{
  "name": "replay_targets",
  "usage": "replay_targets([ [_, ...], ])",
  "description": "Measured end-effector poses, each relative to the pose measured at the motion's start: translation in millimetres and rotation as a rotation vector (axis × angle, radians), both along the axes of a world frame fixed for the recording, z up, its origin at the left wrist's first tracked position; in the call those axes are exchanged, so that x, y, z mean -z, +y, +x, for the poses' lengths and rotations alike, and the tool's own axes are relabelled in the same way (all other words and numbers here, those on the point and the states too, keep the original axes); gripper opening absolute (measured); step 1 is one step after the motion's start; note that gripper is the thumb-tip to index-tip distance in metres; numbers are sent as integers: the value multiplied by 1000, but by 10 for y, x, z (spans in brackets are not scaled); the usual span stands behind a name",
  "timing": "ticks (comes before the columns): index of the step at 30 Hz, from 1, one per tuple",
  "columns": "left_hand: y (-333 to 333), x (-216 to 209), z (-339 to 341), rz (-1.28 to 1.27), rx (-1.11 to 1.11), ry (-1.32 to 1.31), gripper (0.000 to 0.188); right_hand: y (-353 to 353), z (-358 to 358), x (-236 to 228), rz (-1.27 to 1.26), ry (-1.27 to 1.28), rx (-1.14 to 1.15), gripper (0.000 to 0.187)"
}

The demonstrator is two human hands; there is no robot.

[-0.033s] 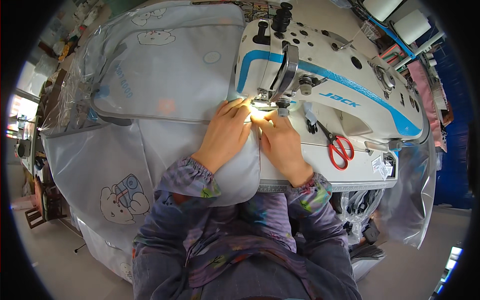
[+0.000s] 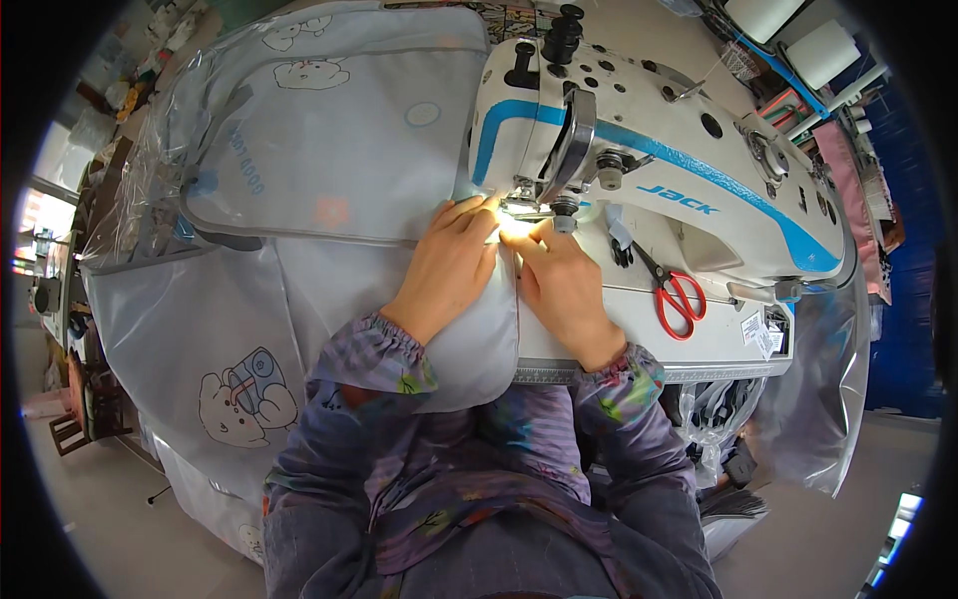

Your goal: Sewing plastic and fabric components together using an industrial sewing machine to create bags.

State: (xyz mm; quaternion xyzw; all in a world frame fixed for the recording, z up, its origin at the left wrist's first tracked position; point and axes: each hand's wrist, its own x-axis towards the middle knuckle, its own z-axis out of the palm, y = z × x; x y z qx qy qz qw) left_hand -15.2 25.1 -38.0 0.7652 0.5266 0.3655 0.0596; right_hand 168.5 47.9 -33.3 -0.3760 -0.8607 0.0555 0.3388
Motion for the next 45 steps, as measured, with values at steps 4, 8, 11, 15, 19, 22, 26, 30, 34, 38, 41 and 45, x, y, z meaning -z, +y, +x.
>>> replay_targets([
  [4, 86, 9, -8, 9, -3, -28, 24, 8, -5, -16, -127, -177, 90, 35],
  [8, 181, -24, -44, -33, -3, -17, 22, 22, -62, -59, -72, -193, 145, 35],
  [11, 198, -123, -93, -148, -17, -51, 22, 29, -14, 14, -68, -211, 123, 36],
  [15, 87, -97, -141, -52, -70, -46, 25, 8, 1, -21, -126, -228, 108, 36],
  [19, -1141, -292, 11, -151, 240, 107, 39, 26, 71, 41, -79, -140, 64, 29],
  [22, -1704, -207, -345, -150, 83, 473, 47, 18, 43, -69, -126, -171, 49, 29],
  [26, -1747, -307, -610, -123, -8, 474, 47, 28, 64, -10, -152, -203, 59, 34],
  [30, -1589, -376, -626, -100, 45, 493, 41, -41, 116, 53, -118, -171, 28, 36],
  [34, -1483, -435, -638, -85, 39, 461, 38, -97, 119, 36, -100, -155, 23, 38],
  [38, -1403, -412, -597, -39, 32, 470, 33, -142, 146, 59, -93, -174, 39, 38],
  [41, -1315, -428, -580, -7, 13, 477, 31, -143, 156, 72, -94, -205, 51, 39],
  [45, -1203, -400, -593, 39, -16, 512, 29, -191, 181, 75, -62, -215, 31, 40],
])
